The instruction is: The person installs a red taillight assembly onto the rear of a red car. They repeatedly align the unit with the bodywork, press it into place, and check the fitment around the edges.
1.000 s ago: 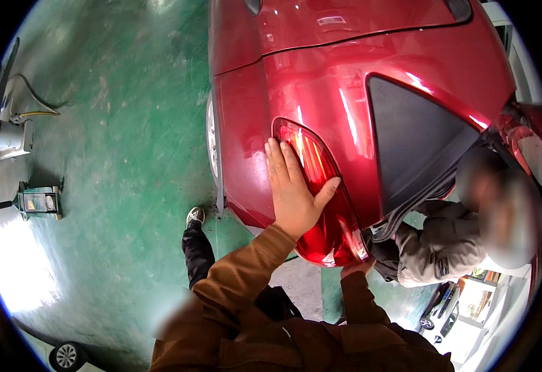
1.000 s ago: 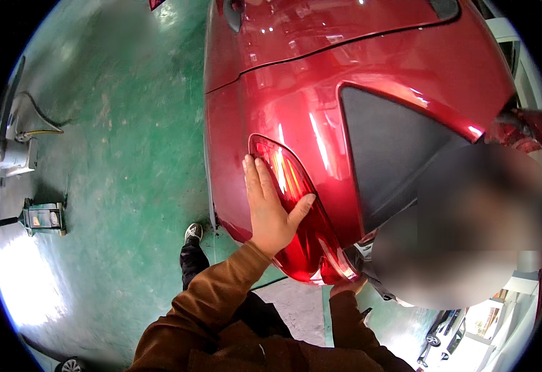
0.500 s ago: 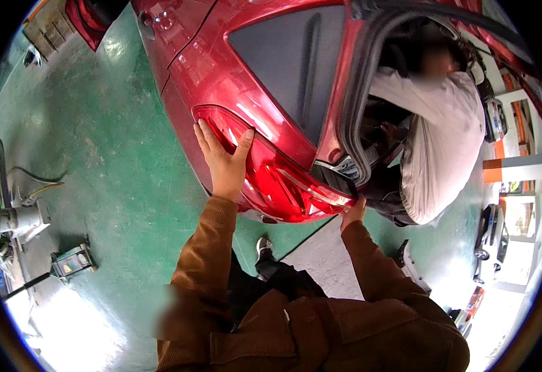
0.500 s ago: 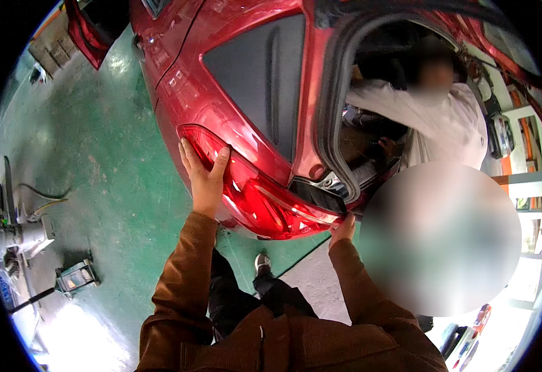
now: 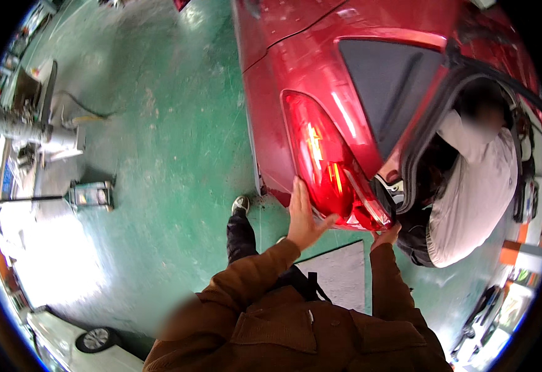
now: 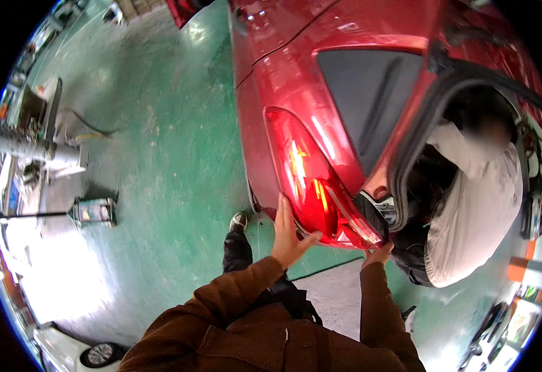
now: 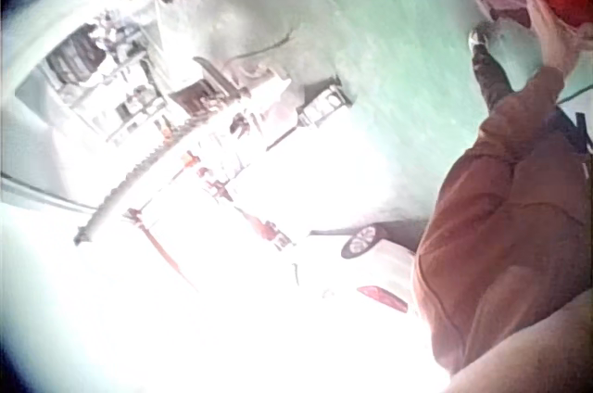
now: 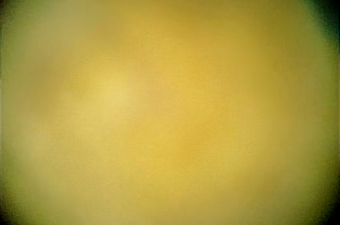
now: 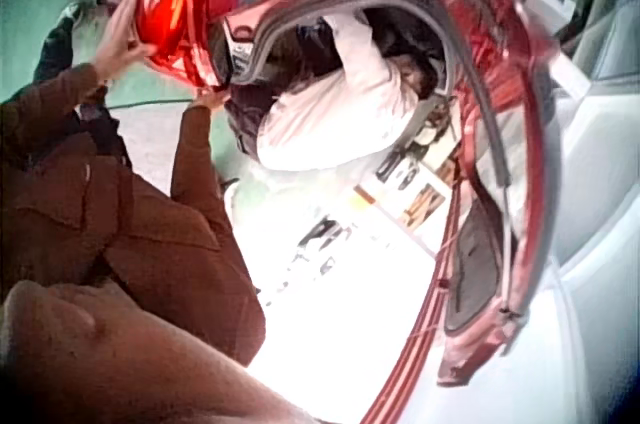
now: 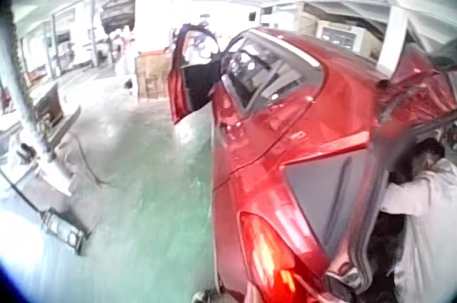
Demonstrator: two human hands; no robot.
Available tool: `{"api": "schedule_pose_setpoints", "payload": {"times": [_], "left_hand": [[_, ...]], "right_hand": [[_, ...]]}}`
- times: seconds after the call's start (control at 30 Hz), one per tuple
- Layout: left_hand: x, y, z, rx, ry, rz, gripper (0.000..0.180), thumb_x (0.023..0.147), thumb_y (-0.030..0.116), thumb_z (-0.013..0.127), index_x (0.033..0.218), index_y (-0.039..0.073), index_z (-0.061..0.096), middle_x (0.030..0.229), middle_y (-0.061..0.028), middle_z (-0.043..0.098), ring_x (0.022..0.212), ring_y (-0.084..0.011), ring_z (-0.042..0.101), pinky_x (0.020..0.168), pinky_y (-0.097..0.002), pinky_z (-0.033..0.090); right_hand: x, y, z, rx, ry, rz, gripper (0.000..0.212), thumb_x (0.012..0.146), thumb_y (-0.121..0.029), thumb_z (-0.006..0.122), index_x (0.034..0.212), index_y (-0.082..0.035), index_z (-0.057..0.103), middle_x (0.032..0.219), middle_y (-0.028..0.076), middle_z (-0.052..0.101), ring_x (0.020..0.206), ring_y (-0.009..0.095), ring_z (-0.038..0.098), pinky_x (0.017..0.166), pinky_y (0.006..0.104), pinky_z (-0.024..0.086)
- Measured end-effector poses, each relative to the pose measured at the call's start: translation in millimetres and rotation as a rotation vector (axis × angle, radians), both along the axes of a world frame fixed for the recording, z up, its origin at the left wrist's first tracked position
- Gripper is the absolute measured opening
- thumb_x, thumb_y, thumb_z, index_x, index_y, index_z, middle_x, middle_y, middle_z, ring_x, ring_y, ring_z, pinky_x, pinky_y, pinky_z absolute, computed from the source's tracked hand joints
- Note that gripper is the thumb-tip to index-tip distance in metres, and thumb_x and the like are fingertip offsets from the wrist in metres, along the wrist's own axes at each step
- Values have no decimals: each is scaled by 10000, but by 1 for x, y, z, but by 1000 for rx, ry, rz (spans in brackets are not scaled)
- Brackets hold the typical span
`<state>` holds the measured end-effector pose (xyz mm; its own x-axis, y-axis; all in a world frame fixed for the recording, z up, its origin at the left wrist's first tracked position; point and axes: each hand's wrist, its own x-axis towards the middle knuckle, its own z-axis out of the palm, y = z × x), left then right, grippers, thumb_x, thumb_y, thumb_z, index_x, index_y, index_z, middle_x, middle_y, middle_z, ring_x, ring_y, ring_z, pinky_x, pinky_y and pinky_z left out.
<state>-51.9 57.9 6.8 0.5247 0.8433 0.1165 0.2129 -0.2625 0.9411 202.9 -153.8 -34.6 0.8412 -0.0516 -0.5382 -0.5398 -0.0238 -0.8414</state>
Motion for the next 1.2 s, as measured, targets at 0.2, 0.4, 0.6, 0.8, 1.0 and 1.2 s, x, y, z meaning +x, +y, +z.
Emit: {"api": "schedule_pose_setpoints", "payload": {"times": [0.2,0.4,0.6,0.8,1.0,1.2], "left_hand": [[-33,-65,-13,-123,-18,-207,1051,884,406,795,1597,-89,202,1671,-333,169,1548,-477,224,1233,-539,236],[-48,-90,-30,-350,-39,-161,757,944,324,748,1502,-56,406,1510,-299,472,1435,-455,427,1177,-514,352],[-55,-68,-57,-480,-49,-21,505,970,320,714,1313,-28,587,1245,-219,641,1168,-420,594,1022,-491,458],[-50,-49,-29,-410,-304,-95,441,932,264,749,1264,0,629,1178,-199,669,1126,-409,603,966,-490,470],[-51,-30,-15,-441,-475,-131,425,894,193,757,1263,19,636,1204,-191,656,1127,-406,604,974,-493,467],[-45,57,-9,-231,-444,-31,604,814,137,809,1354,-5,577,1430,-223,557,1335,-432,516,1113,-504,410]], "right_hand": [[-5,4,23,-29,-14,64,695,967,-621,380,1497,-188,504,1534,50,539,1377,301,522,1089,613,427],[-2,28,39,-32,6,97,648,973,-536,337,1499,-207,525,1506,62,566,1403,310,509,1131,587,402],[-14,37,44,26,-24,14,598,926,-475,445,1431,-186,584,1459,65,607,1338,309,571,1125,571,433],[25,-17,24,60,-69,127,537,907,-409,500,1365,-156,620,1352,89,672,1248,307,627,1104,545,477],[46,-44,22,184,-41,241,591,992,-480,476,1478,-147,524,1492,88,564,1359,314,542,1176,521,420],[-6,11,40,152,-33,75,641,1016,-533,448,1522,-141,479,1538,106,520,1379,333,529,1185,532,409]]}}
